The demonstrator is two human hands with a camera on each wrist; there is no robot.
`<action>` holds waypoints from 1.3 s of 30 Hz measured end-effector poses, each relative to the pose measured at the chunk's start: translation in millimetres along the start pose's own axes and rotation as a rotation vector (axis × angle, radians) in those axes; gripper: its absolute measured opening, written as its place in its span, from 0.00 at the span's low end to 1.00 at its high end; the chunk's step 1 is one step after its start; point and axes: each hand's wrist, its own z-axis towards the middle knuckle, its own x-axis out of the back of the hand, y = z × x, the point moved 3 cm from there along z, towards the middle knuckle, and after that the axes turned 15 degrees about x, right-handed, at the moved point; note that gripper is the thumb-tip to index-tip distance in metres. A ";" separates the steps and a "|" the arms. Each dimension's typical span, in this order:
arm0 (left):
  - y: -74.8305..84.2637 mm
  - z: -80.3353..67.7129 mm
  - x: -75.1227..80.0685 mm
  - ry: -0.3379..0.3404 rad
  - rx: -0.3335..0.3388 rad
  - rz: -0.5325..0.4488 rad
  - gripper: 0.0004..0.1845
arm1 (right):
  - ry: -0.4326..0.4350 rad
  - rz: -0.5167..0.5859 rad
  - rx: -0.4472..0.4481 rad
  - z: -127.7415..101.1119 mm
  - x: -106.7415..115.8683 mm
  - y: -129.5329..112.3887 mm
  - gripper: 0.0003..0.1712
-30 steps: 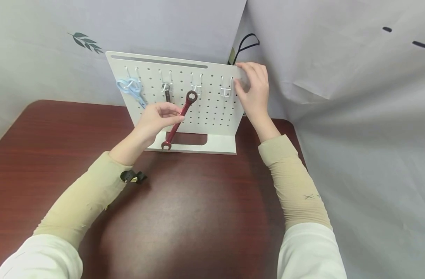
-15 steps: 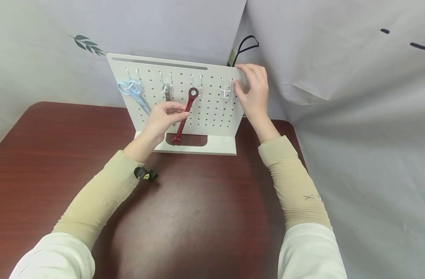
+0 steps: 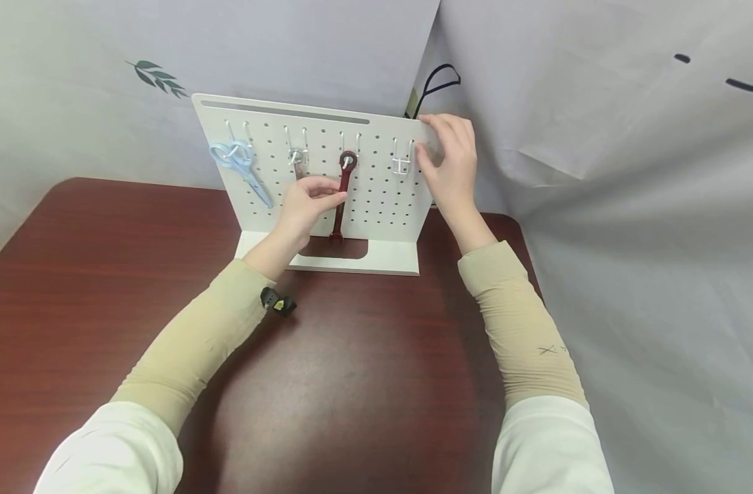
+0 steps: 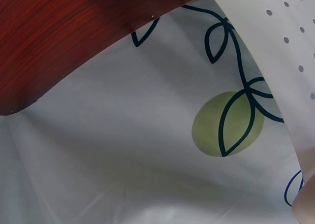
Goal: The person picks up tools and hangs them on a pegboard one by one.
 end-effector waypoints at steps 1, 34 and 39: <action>0.0 0.2 -1.4 0.012 -0.003 0.000 0.14 | 0.001 0.000 0.001 -0.1 -0.1 0.4 0.18; 13.2 -34.7 76.6 -0.081 -0.096 0.070 0.19 | -0.002 -0.019 0.024 0.4 -2.9 2.9 0.19; 9.1 -45.8 97.1 -0.057 -0.098 0.146 0.17 | -0.006 -0.024 0.019 0.8 -2.7 2.0 0.18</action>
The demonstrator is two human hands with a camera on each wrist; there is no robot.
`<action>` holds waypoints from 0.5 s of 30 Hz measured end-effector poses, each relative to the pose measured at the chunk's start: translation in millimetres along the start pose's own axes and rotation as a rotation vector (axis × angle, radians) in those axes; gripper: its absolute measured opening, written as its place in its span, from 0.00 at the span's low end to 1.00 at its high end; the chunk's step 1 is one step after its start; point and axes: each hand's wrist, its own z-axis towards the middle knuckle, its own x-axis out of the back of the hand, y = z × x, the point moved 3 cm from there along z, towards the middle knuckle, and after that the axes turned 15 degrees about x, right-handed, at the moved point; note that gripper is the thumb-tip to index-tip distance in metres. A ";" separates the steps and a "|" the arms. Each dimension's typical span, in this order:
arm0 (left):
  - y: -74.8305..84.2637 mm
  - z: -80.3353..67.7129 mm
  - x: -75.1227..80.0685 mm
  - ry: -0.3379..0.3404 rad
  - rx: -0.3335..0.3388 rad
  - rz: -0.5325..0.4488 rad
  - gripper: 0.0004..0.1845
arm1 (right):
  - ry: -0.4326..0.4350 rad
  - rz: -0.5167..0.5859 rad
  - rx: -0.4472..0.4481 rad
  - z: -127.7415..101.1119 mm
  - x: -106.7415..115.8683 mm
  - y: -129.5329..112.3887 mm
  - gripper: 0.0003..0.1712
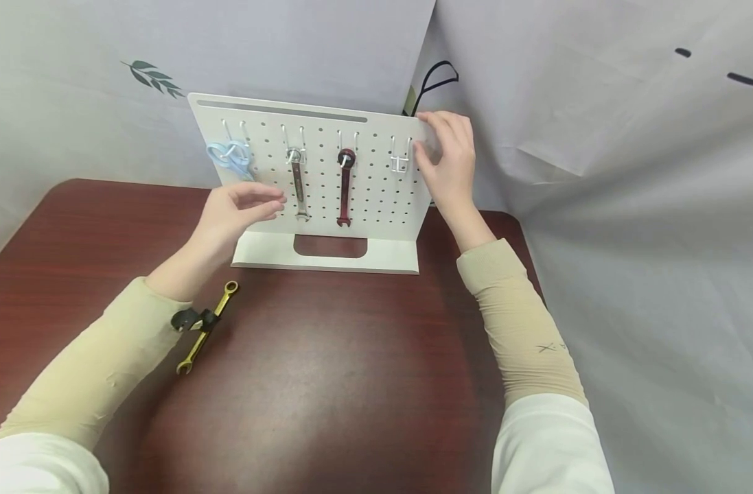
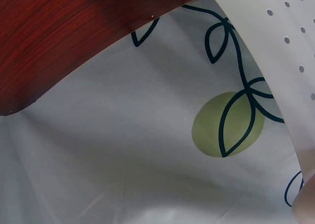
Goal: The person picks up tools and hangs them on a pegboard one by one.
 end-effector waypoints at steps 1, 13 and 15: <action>-1.5 -2.6 3.5 0.004 0.000 0.017 0.17 | 0.000 0.001 -0.002 0.0 0.0 -0.2 0.18; -18.8 -35.2 46.9 0.018 -0.001 0.332 0.16 | 0.000 0.001 0.001 -0.4 -1.4 -3.0 0.18; -20.7 -40.7 53.8 0.020 -0.006 0.364 0.15 | 0.000 0.002 0.001 -0.1 -1.3 -3.5 0.18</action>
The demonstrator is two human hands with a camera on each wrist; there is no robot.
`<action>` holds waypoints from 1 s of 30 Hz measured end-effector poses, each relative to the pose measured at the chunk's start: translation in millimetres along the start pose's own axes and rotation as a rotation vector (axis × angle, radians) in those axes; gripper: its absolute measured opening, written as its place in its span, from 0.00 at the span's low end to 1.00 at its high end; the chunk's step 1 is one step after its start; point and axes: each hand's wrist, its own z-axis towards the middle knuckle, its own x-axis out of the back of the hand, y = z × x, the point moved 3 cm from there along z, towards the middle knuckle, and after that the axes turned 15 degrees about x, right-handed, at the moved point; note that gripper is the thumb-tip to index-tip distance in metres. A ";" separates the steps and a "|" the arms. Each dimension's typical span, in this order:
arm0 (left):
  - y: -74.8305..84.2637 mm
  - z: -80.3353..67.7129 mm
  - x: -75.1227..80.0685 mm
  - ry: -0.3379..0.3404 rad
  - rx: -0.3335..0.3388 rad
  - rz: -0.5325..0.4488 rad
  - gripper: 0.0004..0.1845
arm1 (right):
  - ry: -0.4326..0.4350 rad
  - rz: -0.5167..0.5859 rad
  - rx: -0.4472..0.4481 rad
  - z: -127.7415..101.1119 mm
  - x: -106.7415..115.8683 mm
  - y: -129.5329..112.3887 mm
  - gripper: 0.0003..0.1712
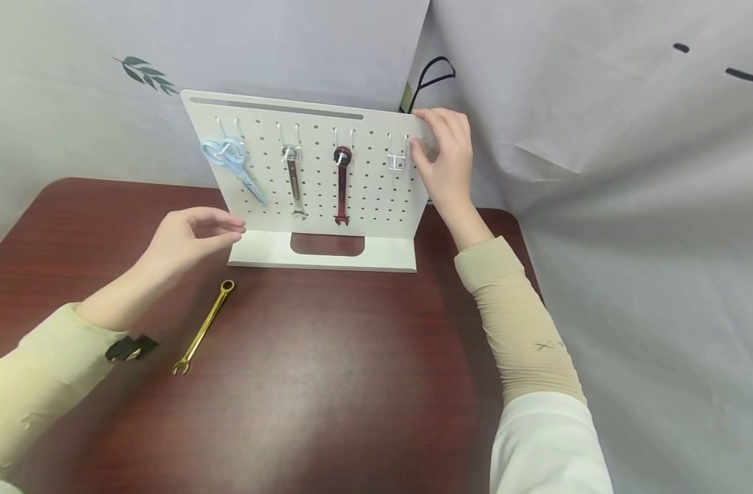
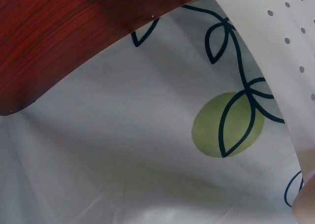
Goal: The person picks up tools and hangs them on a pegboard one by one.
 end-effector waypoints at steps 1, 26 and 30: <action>-1.9 -2.7 3.1 0.003 -0.001 0.014 0.15 | 0.000 0.002 0.001 0.5 -0.1 -0.3 0.18; -76.5 -46.3 5.0 -0.062 0.062 0.275 0.13 | 0.012 0.000 0.000 -1.1 -1.1 0.5 0.19; -83.2 -48.2 4.3 -0.061 0.082 0.287 0.13 | 0.015 -0.001 0.007 -0.1 -1.2 0.7 0.18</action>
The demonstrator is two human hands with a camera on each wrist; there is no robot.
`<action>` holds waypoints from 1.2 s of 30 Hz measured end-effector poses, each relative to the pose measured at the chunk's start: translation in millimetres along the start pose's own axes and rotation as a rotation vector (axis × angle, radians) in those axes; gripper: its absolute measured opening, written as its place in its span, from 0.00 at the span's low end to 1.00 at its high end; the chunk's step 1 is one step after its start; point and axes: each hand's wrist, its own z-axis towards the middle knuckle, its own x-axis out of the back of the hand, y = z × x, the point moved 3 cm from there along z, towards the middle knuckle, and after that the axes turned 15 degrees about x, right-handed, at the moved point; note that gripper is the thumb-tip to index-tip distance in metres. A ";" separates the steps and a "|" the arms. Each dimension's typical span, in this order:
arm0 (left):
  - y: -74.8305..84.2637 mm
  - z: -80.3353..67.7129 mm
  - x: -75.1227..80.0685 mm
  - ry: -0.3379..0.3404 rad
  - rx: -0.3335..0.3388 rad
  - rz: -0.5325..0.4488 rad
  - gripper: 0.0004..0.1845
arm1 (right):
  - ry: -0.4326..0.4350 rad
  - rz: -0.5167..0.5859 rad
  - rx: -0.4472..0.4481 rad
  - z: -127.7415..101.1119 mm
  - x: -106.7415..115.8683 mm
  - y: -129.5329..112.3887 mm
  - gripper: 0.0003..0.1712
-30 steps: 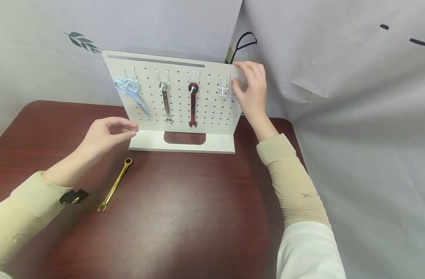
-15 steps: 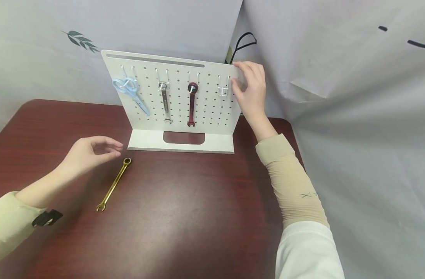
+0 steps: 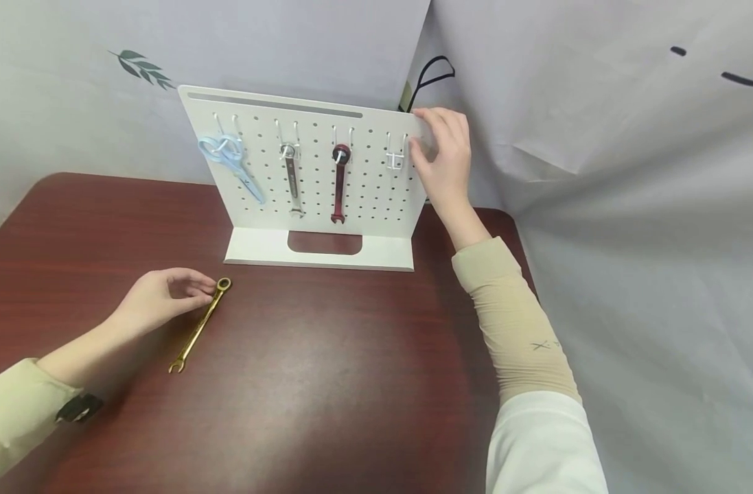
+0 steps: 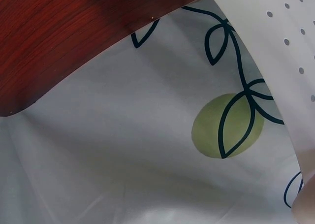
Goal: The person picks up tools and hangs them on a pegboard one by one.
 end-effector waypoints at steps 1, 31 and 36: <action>-1.2 -0.3 -0.2 -0.001 0.003 0.003 0.13 | 0.000 -0.001 0.000 0.2 0.0 -0.1 0.18; -13.6 -3.4 -13.5 0.061 0.015 0.076 0.15 | 0.004 -0.005 -0.015 0.7 0.2 -1.1 0.18; -13.1 -1.9 -14.0 0.069 0.011 0.075 0.14 | -0.002 -0.010 -0.012 0.7 -0.3 -0.9 0.18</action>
